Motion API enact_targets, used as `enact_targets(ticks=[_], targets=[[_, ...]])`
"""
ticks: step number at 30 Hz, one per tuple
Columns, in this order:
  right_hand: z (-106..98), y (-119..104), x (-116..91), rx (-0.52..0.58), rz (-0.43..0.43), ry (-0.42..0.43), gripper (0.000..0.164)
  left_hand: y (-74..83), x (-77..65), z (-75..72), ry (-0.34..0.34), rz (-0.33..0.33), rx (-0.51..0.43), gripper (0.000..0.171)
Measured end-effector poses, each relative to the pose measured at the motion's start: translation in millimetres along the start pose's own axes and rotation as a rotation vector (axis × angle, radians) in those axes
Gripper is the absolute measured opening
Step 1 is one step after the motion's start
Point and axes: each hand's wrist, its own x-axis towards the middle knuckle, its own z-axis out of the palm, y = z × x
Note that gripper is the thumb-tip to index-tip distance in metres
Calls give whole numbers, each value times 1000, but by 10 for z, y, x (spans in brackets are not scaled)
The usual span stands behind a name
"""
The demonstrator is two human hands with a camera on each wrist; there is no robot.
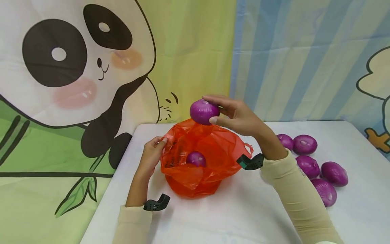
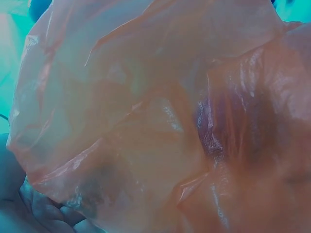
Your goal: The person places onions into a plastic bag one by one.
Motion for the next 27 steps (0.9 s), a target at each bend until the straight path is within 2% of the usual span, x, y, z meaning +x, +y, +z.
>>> enact_targets(ticks=[5,12,19,27], targets=[[139,122,71,62,68,-50,55,7,4,14,7,5,-8,31],[169,200,104,55,67,-50,54,-6,-5,2,23,17,-9,30],[257,303,89,-74,-44,3,57,12,-3,-13,14,24,-20,30],[372,405,129,-130,-15,-66,54,0,16,-28,19,45,-44,31]])
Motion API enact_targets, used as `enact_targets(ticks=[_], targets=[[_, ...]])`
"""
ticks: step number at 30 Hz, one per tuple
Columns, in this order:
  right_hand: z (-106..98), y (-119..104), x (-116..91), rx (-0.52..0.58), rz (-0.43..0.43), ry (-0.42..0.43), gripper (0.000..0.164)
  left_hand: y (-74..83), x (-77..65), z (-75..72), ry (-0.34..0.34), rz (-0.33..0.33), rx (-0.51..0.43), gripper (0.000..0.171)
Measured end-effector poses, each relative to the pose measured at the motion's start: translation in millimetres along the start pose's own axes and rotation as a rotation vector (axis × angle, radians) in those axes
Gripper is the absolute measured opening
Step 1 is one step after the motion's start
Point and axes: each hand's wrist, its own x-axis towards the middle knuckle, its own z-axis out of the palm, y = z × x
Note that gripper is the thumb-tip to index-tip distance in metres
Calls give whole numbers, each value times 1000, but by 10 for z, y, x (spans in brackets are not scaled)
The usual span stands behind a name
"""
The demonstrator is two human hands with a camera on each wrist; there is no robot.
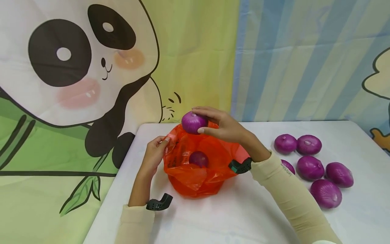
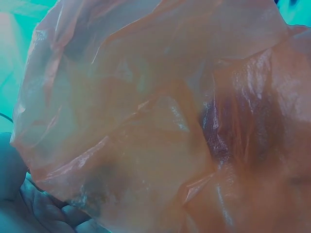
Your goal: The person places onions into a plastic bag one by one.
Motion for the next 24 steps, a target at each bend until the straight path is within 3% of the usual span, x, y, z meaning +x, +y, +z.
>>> enact_targets(ticks=[14,24], targets=[[137,124,29,87,62,-143,55,9,-6,-11,2,4,16,32],[181,168,-2,123,86,-180,53,-4,-7,-6,-8,23,5,30]])
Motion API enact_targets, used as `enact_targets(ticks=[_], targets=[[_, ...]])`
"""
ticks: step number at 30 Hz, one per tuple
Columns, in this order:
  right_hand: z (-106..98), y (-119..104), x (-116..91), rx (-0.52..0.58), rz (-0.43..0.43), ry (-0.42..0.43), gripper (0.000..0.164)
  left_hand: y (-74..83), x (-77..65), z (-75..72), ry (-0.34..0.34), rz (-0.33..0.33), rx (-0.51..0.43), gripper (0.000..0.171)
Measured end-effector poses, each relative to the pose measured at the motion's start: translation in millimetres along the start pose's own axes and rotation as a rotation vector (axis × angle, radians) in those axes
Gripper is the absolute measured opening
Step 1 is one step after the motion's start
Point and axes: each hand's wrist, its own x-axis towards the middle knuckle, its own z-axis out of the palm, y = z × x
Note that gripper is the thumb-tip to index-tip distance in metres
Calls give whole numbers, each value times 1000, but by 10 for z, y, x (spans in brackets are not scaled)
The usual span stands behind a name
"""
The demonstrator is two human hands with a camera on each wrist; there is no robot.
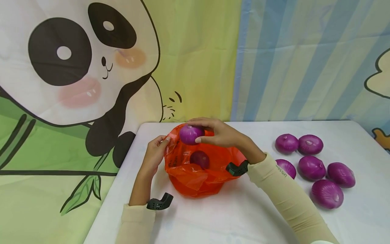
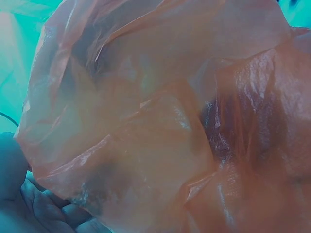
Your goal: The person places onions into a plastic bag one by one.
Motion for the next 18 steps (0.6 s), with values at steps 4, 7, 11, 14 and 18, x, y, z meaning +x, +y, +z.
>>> enact_targets(ticks=[4,7,11,14,18], targets=[[4,30,-5,-7,12,-9,53,-5,4,6,-3,11,-9,29],[9,43,-11,-39,31,-21,53,-4,6,8,-1,10,-10,29],[-5,42,-35,-129,77,-38,53,-4,10,11,1,11,-14,29],[-23,31,-50,-165,99,-39,53,-6,10,13,10,5,-11,28],[-24,21,-61,-81,95,-33,52,1,8,18,21,-9,2,28]])
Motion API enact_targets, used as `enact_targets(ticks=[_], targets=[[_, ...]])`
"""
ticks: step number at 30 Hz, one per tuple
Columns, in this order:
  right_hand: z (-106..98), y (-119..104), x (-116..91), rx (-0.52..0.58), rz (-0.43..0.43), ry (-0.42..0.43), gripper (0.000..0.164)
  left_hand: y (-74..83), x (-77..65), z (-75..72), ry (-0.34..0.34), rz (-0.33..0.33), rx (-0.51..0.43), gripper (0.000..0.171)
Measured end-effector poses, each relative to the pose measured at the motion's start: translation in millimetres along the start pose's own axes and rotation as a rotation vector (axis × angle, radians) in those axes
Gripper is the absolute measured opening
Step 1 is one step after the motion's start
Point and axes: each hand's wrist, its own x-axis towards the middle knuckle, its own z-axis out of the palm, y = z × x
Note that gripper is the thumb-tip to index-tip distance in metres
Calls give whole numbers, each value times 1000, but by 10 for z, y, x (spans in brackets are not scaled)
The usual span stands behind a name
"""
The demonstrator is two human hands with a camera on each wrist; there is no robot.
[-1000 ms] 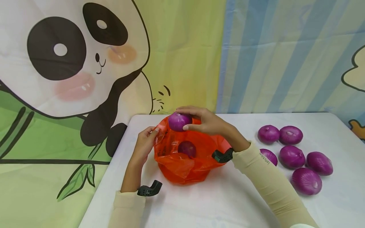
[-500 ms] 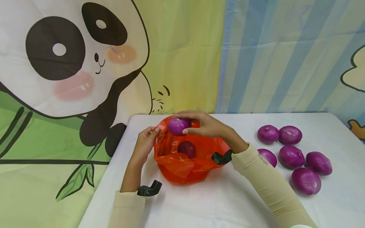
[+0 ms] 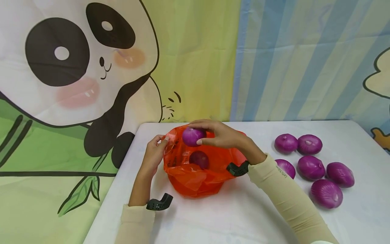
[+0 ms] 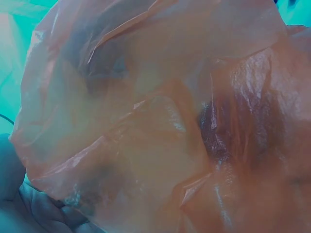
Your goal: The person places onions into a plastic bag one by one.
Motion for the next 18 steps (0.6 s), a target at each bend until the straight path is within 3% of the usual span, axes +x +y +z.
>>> enact_targets(ticks=[4,7,13,18], targets=[[29,-18,-16,101,-13,-30,53,14,-9,-5,5,-4,11,29],[64,-21,-17,100,-41,-51,54,19,-12,-9,6,-6,16,29],[131,60,4,30,-26,-88,53,16,-12,-11,11,-3,3,26],[159,126,-19,-124,22,-143,53,9,-4,-10,4,9,5,26]])
